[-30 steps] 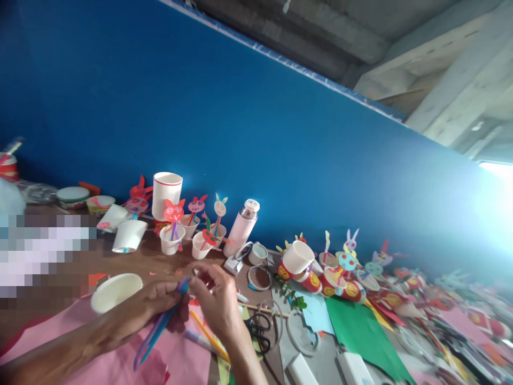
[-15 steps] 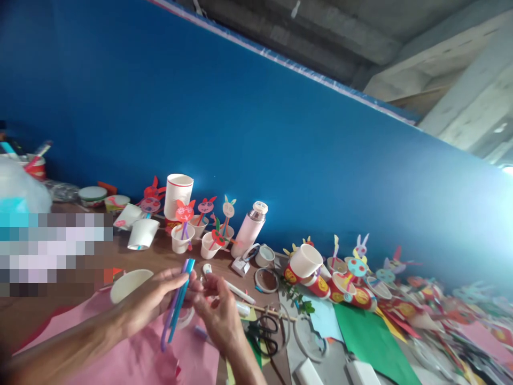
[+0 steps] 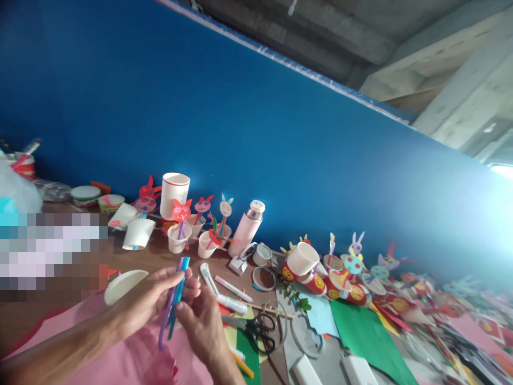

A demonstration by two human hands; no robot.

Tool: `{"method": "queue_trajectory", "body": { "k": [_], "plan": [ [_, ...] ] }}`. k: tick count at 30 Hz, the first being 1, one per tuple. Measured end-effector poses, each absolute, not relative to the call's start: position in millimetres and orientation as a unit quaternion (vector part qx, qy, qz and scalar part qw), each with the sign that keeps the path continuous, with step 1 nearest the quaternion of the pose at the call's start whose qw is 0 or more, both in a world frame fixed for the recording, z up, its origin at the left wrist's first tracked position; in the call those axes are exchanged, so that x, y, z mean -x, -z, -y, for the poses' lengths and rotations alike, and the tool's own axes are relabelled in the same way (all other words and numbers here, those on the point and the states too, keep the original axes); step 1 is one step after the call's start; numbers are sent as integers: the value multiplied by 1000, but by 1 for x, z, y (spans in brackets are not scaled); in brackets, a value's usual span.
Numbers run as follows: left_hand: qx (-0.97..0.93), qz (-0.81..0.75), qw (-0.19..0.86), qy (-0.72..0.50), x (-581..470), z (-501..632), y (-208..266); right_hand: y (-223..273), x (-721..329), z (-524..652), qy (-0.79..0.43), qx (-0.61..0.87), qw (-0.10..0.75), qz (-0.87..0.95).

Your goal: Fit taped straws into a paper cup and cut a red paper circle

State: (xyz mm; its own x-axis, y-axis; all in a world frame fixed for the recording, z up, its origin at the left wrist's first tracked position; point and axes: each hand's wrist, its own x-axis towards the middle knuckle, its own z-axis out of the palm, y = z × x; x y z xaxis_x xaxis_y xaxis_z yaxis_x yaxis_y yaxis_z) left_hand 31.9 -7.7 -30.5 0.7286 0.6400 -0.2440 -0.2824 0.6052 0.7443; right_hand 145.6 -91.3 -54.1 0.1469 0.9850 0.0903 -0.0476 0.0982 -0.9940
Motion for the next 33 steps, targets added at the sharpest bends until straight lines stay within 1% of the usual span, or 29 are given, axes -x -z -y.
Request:
{"method": "queue_trajectory", "body": {
  "k": [2, 5, 10, 14, 18, 22, 24, 33],
  "plan": [
    [-359, -262, 854, -269, -32, 8, 29, 56, -148, 91, -475, 500, 552, 469],
    [-365, -256, 854, -268, -32, 9, 27, 59, -147, 90, -478, 542, 520, 455],
    [-367, -267, 847, -276, -32, 11, 24, 64, -139, 88, -465, 572, 519, 432],
    [-370, -283, 838, -285, -29, 10, 15, 56, -144, 89, -459, 565, 518, 449],
    [-392, -283, 814, -323, -20, 1, 0, 37, -177, 93, -414, 567, 545, 458],
    [-417, -235, 797, -368, -5, -11, -14, 19, -221, 103, -330, 594, 596, 428],
    [-422, -221, 795, -377, 2, -16, -20, 15, -237, 109, -309, 601, 608, 417],
    [-467, -216, 754, -408, 18, -25, -39, 5, -252, 119, -292, 616, 592, 430]
  ]
}}
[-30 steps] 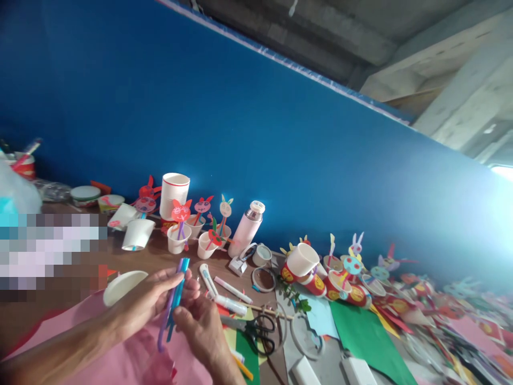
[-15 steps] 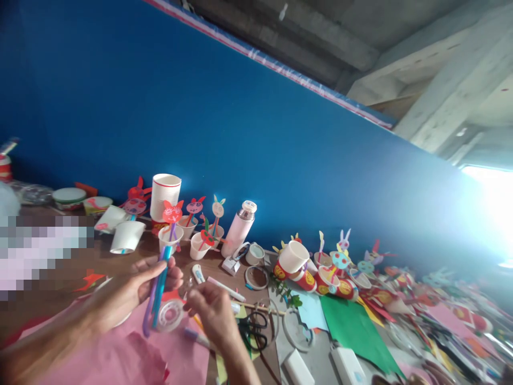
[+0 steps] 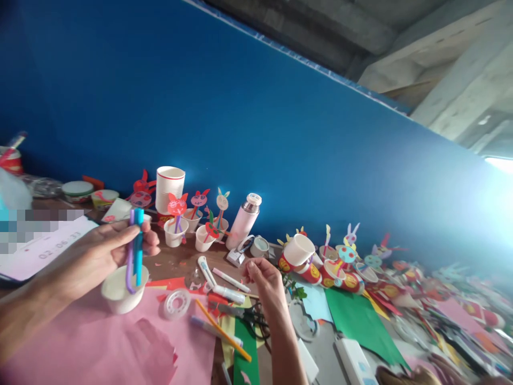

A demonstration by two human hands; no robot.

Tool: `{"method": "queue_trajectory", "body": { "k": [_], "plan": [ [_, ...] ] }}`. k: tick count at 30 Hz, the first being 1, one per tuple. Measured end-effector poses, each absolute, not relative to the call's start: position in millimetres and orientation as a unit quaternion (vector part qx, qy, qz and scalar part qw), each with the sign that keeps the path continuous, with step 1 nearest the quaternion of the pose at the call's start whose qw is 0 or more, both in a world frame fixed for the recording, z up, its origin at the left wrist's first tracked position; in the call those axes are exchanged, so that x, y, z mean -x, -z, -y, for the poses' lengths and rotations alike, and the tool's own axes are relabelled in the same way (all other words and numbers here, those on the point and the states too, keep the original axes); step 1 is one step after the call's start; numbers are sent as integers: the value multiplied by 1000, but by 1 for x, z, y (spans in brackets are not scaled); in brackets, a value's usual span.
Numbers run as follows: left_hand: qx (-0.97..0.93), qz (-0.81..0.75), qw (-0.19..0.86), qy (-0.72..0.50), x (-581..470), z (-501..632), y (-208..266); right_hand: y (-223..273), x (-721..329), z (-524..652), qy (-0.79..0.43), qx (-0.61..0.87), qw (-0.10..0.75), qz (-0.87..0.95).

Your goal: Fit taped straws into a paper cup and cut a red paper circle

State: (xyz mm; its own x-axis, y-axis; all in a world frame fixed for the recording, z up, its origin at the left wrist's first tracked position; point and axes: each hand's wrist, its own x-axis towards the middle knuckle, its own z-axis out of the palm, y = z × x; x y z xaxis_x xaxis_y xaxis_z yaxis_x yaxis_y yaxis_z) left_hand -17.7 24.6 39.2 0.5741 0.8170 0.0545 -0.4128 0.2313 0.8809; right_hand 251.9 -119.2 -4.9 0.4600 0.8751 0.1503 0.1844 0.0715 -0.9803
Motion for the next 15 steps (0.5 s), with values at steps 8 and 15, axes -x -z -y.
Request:
{"method": "queue_trajectory", "body": {
  "k": [8, 15],
  "plan": [
    [-492, -226, 739, -402, 18, -25, -37, 1, -250, 122, -292, 627, 567, 448],
    [-515, -233, 719, -404, 20, -24, -36, 0, -245, 122, -298, 644, 530, 464]
  ]
}}
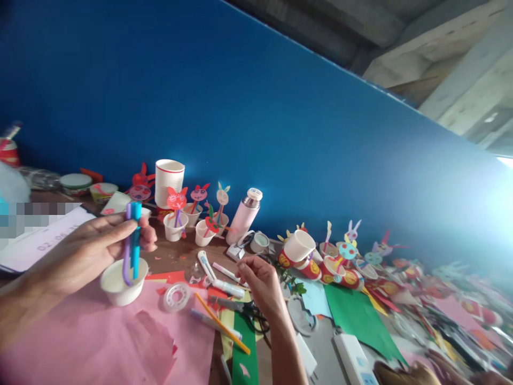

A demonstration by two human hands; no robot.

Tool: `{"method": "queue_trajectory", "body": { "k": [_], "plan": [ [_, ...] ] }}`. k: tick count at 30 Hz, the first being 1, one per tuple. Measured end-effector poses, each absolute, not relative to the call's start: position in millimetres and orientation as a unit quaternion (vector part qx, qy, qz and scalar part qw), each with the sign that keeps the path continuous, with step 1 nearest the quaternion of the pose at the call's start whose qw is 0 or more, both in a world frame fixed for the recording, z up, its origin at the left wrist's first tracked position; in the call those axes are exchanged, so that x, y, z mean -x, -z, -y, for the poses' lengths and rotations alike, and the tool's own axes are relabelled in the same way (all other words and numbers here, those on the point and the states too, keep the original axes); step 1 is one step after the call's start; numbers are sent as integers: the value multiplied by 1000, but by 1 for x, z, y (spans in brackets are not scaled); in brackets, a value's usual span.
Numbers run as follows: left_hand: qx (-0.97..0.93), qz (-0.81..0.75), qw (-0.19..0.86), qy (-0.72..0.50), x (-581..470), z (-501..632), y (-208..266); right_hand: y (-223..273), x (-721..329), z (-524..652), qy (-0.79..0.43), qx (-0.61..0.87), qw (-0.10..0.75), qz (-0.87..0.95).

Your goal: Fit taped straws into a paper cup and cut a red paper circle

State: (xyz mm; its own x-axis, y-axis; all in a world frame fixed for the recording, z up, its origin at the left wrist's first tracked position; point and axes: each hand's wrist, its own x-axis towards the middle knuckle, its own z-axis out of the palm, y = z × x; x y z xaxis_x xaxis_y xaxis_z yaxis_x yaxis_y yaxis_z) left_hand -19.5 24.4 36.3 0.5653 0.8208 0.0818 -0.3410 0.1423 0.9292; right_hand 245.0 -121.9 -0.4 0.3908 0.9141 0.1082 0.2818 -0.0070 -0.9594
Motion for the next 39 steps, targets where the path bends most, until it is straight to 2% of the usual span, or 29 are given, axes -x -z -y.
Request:
{"method": "queue_trajectory", "body": {
  "k": [5, 11, 14, 24, 28, 39],
  "plan": [
    [-520, -219, 708, -426, 26, -24, -41, -1, -242, 124, -281, 667, 480, 496],
    [-518, -180, 647, -530, 47, -30, -60, 8, -226, 123, -194, 751, 215, 594],
    [-509, -155, 636, -558, 59, -31, -70, 19, -217, 119, -147, 769, 119, 610],
    [-512, -83, 629, -579, 75, -18, -83, 45, -192, 113, -79, 797, -37, 598],
    [-515, -81, 631, -575, 75, -18, -85, 52, -190, 110, -56, 786, -71, 611],
    [-575, -71, 633, -513, 58, -10, -71, 48, -188, 110, -25, 782, -49, 621]
  ]
}}
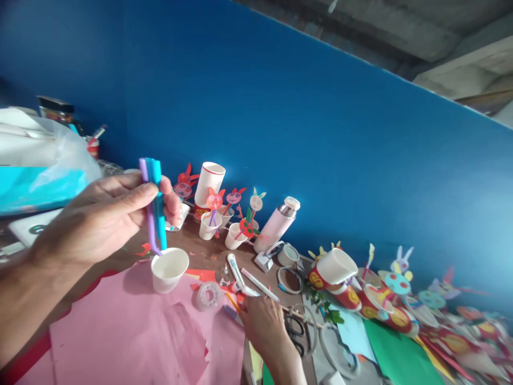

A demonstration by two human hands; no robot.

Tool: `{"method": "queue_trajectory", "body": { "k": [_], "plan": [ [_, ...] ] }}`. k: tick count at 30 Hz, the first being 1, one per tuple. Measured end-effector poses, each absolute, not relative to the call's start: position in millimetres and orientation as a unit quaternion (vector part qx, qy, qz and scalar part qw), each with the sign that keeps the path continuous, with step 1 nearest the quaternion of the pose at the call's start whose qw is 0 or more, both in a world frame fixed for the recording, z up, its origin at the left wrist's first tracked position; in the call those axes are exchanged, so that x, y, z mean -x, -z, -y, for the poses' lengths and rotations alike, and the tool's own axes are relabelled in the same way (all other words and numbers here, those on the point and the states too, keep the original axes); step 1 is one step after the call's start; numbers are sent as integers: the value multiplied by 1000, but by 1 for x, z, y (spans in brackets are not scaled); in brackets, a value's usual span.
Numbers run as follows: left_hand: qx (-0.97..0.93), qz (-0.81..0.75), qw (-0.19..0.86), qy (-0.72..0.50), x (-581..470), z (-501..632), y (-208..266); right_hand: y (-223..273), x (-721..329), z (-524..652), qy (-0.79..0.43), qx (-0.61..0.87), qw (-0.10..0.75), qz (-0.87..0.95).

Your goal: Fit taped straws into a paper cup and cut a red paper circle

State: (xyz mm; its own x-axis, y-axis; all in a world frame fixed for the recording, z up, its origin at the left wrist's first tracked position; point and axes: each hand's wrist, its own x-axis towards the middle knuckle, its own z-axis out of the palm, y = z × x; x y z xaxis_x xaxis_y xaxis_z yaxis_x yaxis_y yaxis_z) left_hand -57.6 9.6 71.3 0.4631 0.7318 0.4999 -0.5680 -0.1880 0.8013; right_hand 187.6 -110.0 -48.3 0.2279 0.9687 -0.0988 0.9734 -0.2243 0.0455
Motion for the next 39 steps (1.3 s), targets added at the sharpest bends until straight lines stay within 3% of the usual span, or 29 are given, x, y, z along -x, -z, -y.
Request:
{"method": "queue_trajectory", "body": {
  "k": [4, 13, 27, 34, 39],
  "plan": [
    [-588, -67, 638, -493, 54, -8, -69, 43, -172, 110, 27, -772, 23, -635],
    [-592, -83, 656, -461, 47, -16, -58, 54, -136, 113, 211, -728, -2, -652],
    [-574, -112, 699, -412, 42, -29, -54, 87, -156, 95, -28, -745, 51, -665],
    [-577, -128, 699, -402, 43, -31, -53, 94, -157, 95, -98, -698, -11, -709],
    [-607, -141, 688, -371, 41, -31, -55, 92, -164, 92, -44, -712, -68, -698]
  ]
}}
